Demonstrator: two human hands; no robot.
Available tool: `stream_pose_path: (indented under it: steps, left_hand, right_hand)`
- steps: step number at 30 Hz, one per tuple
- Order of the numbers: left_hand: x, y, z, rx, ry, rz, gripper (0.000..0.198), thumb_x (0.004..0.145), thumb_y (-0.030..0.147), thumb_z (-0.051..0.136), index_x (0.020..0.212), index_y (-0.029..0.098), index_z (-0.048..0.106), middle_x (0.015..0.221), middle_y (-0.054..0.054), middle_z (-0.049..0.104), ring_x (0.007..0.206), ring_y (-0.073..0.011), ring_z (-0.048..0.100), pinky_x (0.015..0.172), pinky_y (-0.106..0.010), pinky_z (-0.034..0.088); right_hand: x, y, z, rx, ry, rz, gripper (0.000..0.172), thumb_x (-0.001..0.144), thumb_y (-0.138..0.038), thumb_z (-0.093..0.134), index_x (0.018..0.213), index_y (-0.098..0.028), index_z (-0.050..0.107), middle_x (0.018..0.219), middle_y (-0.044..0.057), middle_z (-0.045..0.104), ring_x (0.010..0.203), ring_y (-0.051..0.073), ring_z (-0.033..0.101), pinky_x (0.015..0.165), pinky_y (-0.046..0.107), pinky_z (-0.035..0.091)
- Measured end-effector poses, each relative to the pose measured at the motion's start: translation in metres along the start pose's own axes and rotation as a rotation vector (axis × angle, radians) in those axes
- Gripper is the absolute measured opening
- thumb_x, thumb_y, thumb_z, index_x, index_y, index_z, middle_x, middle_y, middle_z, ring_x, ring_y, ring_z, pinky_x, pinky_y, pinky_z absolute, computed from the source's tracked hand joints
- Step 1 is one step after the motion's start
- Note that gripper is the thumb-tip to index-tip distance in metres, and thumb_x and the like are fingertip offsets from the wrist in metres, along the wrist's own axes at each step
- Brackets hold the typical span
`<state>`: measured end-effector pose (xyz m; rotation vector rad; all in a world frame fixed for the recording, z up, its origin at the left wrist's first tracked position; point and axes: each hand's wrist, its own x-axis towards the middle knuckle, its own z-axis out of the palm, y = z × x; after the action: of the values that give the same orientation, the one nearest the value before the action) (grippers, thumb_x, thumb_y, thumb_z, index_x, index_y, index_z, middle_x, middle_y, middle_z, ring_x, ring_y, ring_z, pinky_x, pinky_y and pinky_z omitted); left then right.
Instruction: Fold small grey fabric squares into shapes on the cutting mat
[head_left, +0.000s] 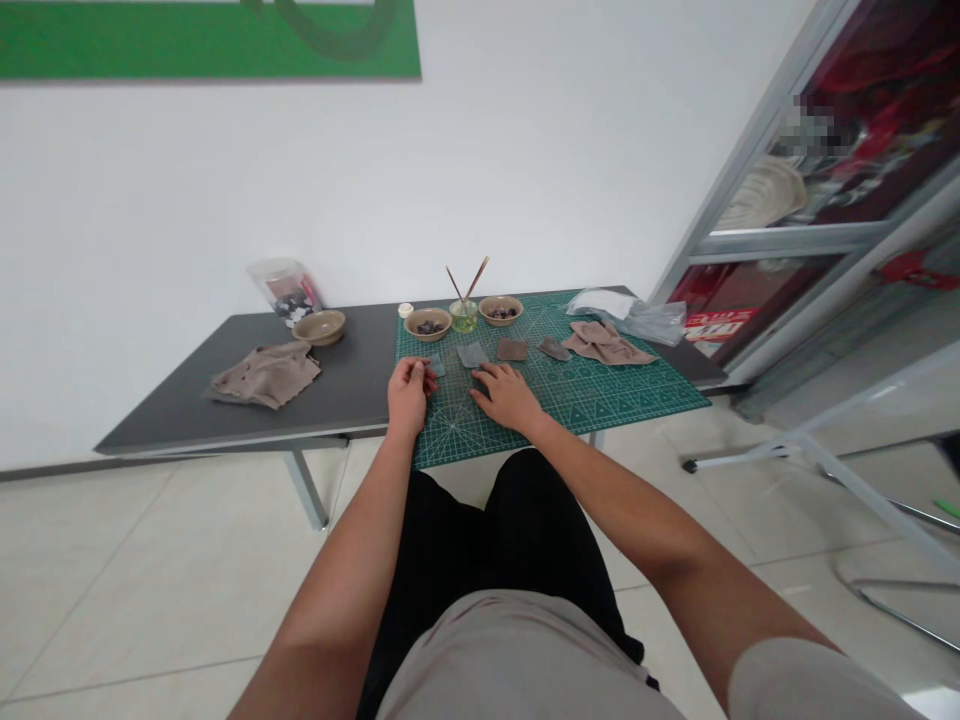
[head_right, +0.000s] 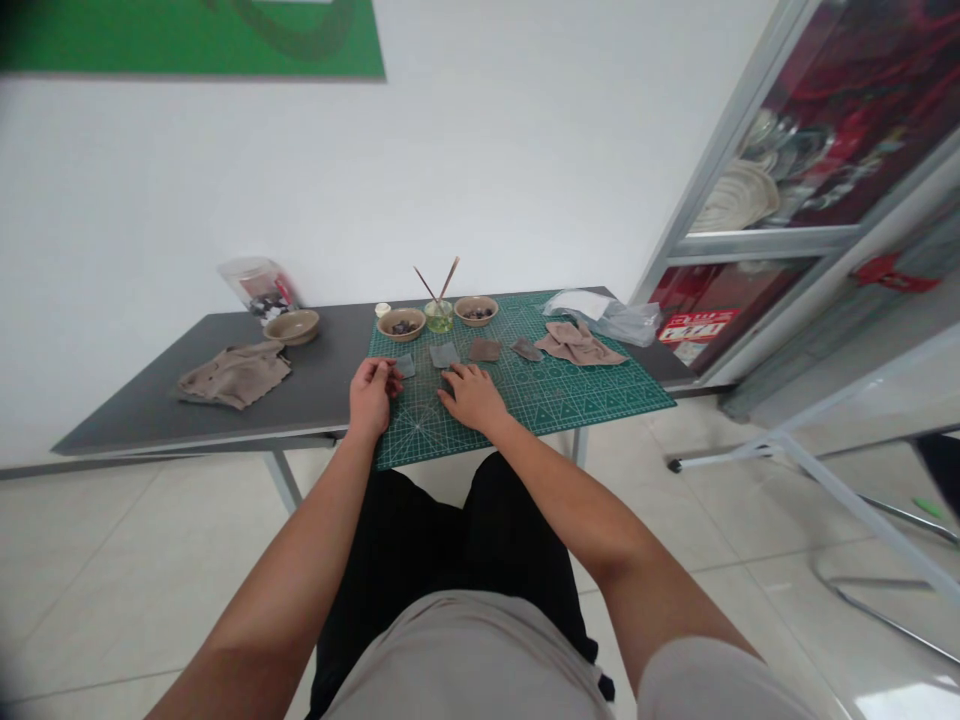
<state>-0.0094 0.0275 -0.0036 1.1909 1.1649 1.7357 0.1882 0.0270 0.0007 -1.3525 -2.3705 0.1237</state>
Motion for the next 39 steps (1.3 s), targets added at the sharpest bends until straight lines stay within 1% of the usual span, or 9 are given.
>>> stream_pose_path:
  steps: [4, 8, 13, 19, 25, 29, 32, 35, 39]
  left_hand:
    - [-0.001, -0.001, 0.003, 0.035, 0.002, 0.039, 0.017, 0.08, 0.033, 0.066, 0.09, 0.02, 0.059, 0.063, 0.002, 0.061, 0.048, -0.0103, 0.052, 0.046, -0.02, 0.036]
    - [0.0, -0.001, 0.006, 0.086, 0.001, 0.025, 0.02, 0.074, 0.027, 0.07, 0.089, 0.019, 0.06, 0.061, 0.003, 0.058, 0.053, -0.011, 0.055, 0.052, -0.021, 0.04]
    - [0.0, 0.002, 0.007, 0.186, -0.021, 0.007, 0.022, 0.072, 0.027, 0.071, 0.087, 0.019, 0.058, 0.057, 0.006, 0.052, 0.052, -0.0116, 0.053, 0.055, -0.023, 0.042]
    - [0.001, 0.001, 0.005, 0.306, -0.032, 0.059, 0.022, 0.068, 0.032, 0.075, 0.081, 0.017, 0.064, 0.065, 0.003, 0.058, 0.06, -0.0116, 0.053, 0.061, -0.025, 0.043]
    - [0.004, -0.003, 0.004, 0.24, -0.052, 0.048, 0.028, 0.065, 0.025, 0.075, 0.091, 0.017, 0.066, 0.075, 0.001, 0.061, 0.061, -0.0106, 0.053, 0.062, -0.026, 0.045]
    - [0.005, -0.005, 0.006, 0.177, -0.043, 0.034, 0.032, 0.062, 0.025, 0.077, 0.088, 0.016, 0.061, 0.076, 0.0, 0.062, 0.063, -0.0111, 0.056, 0.065, -0.026, 0.046]
    - [0.006, -0.005, 0.005, 0.177, -0.038, 0.033, 0.032, 0.061, 0.027, 0.078, 0.085, 0.016, 0.06, 0.075, 0.0, 0.063, 0.065, -0.0115, 0.056, 0.067, -0.026, 0.045]
    - [0.006, -0.005, 0.005, 0.186, -0.036, 0.028, 0.03, 0.061, 0.026, 0.077, 0.083, 0.017, 0.059, 0.073, 0.001, 0.061, 0.063, -0.0114, 0.055, 0.066, -0.026, 0.044]
    - [0.006, -0.006, 0.005, 0.199, -0.054, 0.039, 0.029, 0.062, 0.027, 0.077, 0.083, 0.017, 0.06, 0.074, 0.0, 0.062, 0.064, -0.0117, 0.055, 0.067, -0.027, 0.045]
  right_hand:
    - [0.0, -0.002, 0.003, -0.06, 0.018, -0.004, 0.054, 0.096, -0.044, 0.041, 0.143, -0.017, 0.044, 0.151, 0.016, 0.039, 0.131, 0.034, 0.039, 0.104, 0.049, 0.035]
    - [0.003, 0.0, 0.004, -0.08, -0.023, 0.0, 0.053, 0.097, -0.044, 0.038, 0.142, -0.016, 0.046, 0.147, 0.016, 0.044, 0.13, 0.034, 0.041, 0.104, 0.049, 0.035]
    - [0.005, 0.002, 0.005, -0.072, -0.003, -0.004, 0.053, 0.096, -0.045, 0.041, 0.139, -0.015, 0.047, 0.144, 0.014, 0.047, 0.128, 0.033, 0.042, 0.103, 0.048, 0.036]
    - [0.003, 0.001, 0.005, -0.036, 0.032, 0.015, 0.053, 0.094, -0.046, 0.044, 0.136, -0.014, 0.049, 0.141, 0.015, 0.049, 0.128, 0.031, 0.041, 0.105, 0.045, 0.034]
    - [-0.001, 0.022, -0.006, -0.074, 0.159, 0.217, 0.057, 0.087, -0.049, 0.054, 0.135, -0.019, 0.051, 0.148, 0.015, 0.04, 0.131, 0.035, 0.036, 0.105, 0.049, 0.03]
    - [0.0, 0.047, -0.013, -0.095, 0.087, 0.449, 0.07, 0.086, -0.058, 0.051, 0.142, -0.015, 0.045, 0.151, 0.021, 0.034, 0.133, 0.04, 0.034, 0.105, 0.054, 0.028]
    - [0.002, 0.055, -0.014, -0.097, 0.05, 0.479, 0.057, 0.092, -0.051, 0.044, 0.135, -0.014, 0.052, 0.144, 0.021, 0.044, 0.128, 0.038, 0.04, 0.102, 0.051, 0.032]
    - [0.002, 0.055, -0.015, -0.139, 0.098, 0.468, 0.044, 0.093, -0.042, 0.044, 0.123, -0.013, 0.06, 0.132, 0.019, 0.055, 0.122, 0.034, 0.045, 0.099, 0.048, 0.034]
    - [0.002, 0.062, -0.021, -0.203, 0.182, 0.498, 0.043, 0.09, -0.043, 0.048, 0.123, -0.018, 0.06, 0.137, 0.017, 0.05, 0.124, 0.035, 0.041, 0.099, 0.05, 0.032]
